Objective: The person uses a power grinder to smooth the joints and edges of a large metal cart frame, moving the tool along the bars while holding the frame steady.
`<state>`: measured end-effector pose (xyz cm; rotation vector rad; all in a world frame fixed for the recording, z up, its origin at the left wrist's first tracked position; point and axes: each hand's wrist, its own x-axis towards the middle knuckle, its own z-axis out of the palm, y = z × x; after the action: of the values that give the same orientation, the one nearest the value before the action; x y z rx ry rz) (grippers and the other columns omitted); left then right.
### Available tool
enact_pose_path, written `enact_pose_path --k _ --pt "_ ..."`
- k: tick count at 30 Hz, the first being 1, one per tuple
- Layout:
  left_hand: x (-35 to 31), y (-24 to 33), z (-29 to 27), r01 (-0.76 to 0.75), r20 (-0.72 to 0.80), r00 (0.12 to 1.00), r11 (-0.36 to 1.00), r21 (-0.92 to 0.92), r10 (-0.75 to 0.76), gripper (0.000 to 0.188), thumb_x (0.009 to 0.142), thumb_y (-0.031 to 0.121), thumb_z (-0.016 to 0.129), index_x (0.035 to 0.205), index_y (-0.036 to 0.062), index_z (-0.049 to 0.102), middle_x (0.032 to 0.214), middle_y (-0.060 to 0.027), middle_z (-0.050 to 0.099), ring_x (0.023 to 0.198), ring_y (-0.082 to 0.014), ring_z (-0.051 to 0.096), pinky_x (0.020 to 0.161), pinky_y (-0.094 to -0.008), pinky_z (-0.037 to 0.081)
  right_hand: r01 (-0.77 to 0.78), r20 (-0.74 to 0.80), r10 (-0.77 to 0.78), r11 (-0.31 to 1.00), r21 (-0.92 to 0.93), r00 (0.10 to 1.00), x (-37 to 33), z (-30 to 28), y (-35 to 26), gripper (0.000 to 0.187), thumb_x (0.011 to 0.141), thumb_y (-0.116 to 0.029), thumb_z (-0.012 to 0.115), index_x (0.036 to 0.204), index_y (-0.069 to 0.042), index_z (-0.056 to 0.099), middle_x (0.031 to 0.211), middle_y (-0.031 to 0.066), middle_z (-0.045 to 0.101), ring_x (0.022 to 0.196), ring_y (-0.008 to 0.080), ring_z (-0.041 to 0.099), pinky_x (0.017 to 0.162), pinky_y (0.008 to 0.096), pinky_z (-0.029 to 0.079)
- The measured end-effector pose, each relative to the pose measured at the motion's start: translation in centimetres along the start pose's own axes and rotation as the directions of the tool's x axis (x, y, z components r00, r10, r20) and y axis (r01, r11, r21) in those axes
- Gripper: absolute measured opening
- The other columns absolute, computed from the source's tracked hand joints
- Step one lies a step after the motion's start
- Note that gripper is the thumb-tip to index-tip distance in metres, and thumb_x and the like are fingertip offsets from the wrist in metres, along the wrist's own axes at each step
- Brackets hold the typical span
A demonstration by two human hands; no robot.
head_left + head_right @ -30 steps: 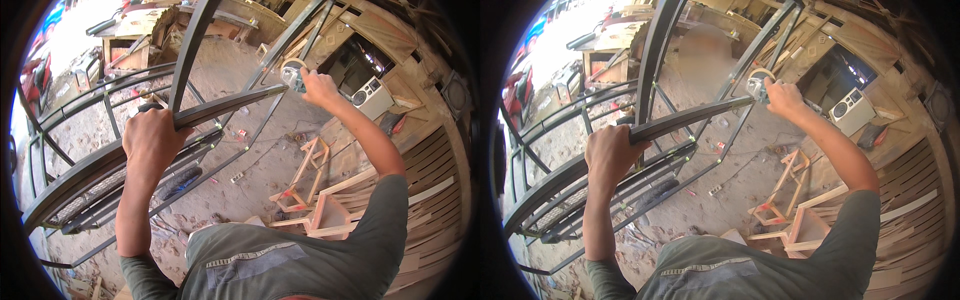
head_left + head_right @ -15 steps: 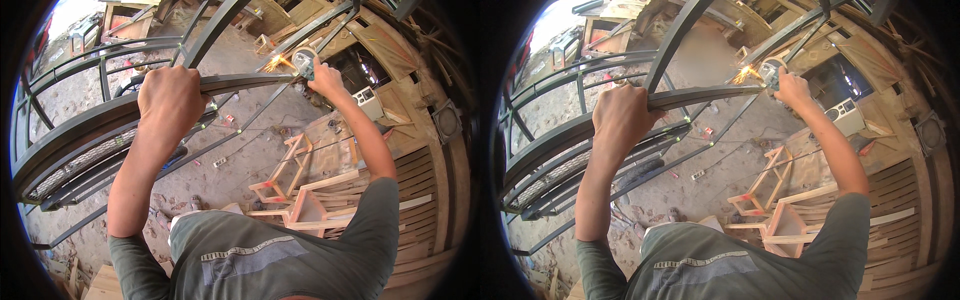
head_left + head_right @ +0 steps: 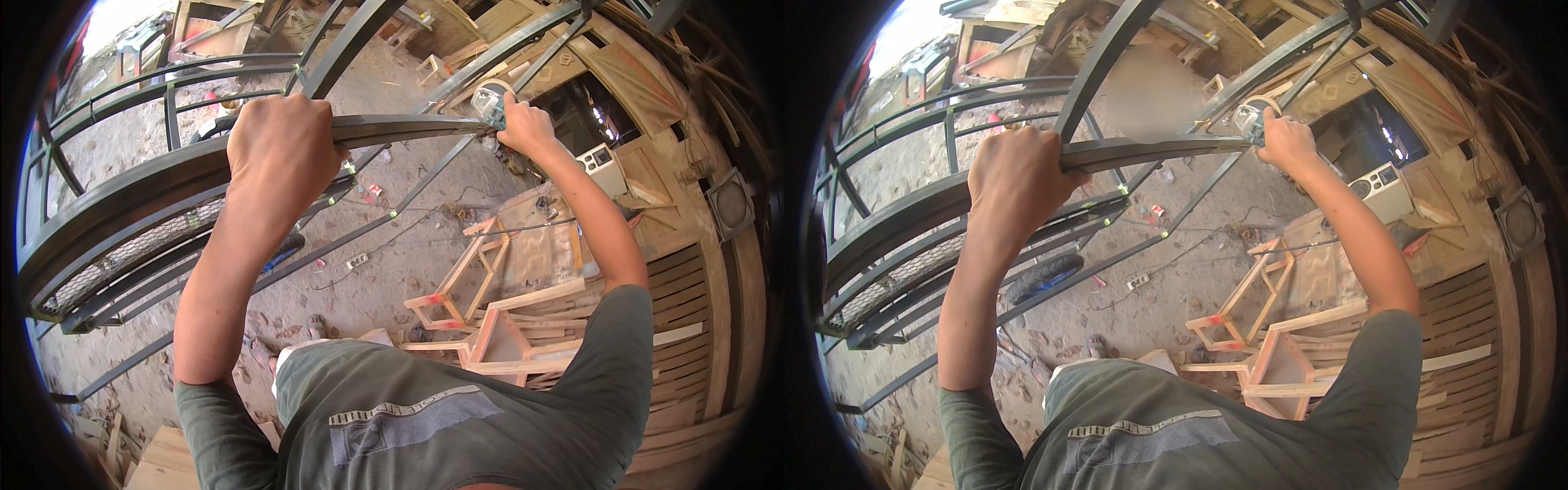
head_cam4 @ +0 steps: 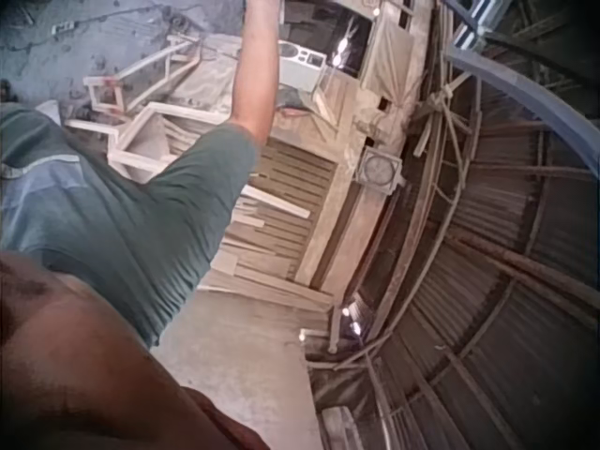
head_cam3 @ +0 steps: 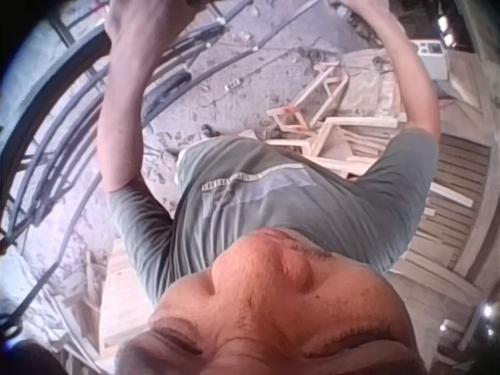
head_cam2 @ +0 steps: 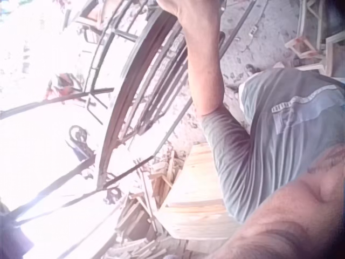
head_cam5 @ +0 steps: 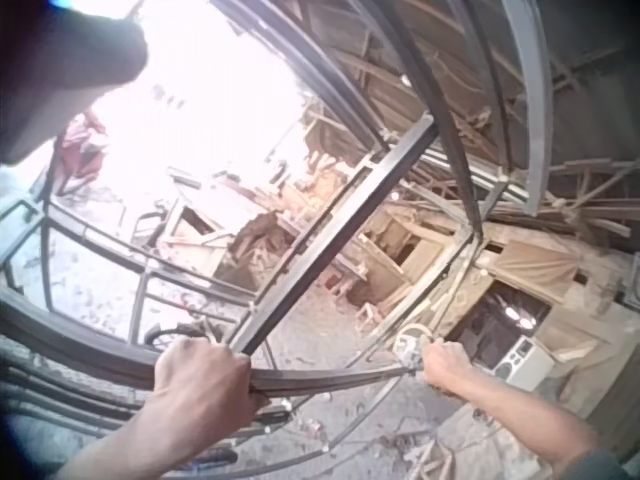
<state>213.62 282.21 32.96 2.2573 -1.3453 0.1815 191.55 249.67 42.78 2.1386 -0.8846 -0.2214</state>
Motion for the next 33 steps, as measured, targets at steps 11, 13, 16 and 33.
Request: enact_pose_path --k 11,13,16,33 --pt "0.2 -0.4 0.3 -0.002 -0.007 1.0 0.999 0.035 0.002 0.038 0.079 0.044 0.085 0.086 0.0067 0.081 0.072 -0.0131 0.073 0.07 -0.03 0.075 0.066 -0.0391 0.059 -0.026 0.016 0.026 1.0 -0.015 1.0 -0.2 0.9 0.2 0.065 0.074 -0.027 0.079 0.123 0.003 0.048 0.099 0.0276 0.071 0.089 0.0445 0.073 0.079 0.0497 0.061" --pt "0.2 -0.4 0.3 0.016 -0.029 0.999 1.0 0.025 -0.016 0.037 0.08 0.044 0.084 0.087 0.0076 0.081 0.073 -0.0131 0.074 0.072 -0.0302 0.075 0.067 -0.0395 0.059 -0.038 0.029 0.038 0.999 -0.02 0.999 -0.6 0.6 0.5 0.065 0.075 -0.027 0.079 0.123 0.002 0.048 0.101 0.0278 0.071 0.091 0.0441 0.073 0.08 0.0496 0.061" --pt "0.2 -0.4 0.5 0.017 -0.014 1.0 1.0 0.005 -0.017 0.036 0.08 0.044 0.084 0.088 0.0085 0.081 0.074 -0.0133 0.074 0.073 -0.0302 0.075 0.068 -0.0401 0.06 -0.094 0.063 0.095 0.995 -0.018 0.994 -1.2 -0.4 1.1 0.069 0.076 -0.029 0.079 0.128 0.004 0.048 0.108 0.0299 0.071 0.099 0.0429 0.073 0.085 0.049 0.059" --pt "1.8 -0.6 0.3 -0.014 -0.077 0.997 0.985 0.171 0.028 0.044 0.08 0.051 0.082 0.086 0.0071 0.08 0.074 -0.0139 0.074 0.072 -0.0296 0.075 0.07 -0.0411 0.059 -0.353 0.406 -0.125 0.307 0.884 0.905 4.8 3.8 7.4 0.072 0.076 -0.047 0.084 0.13 -0.003 0.068 0.127 0.02 0.065 0.109 0.0277 0.064 0.095 0.0377 0.049"
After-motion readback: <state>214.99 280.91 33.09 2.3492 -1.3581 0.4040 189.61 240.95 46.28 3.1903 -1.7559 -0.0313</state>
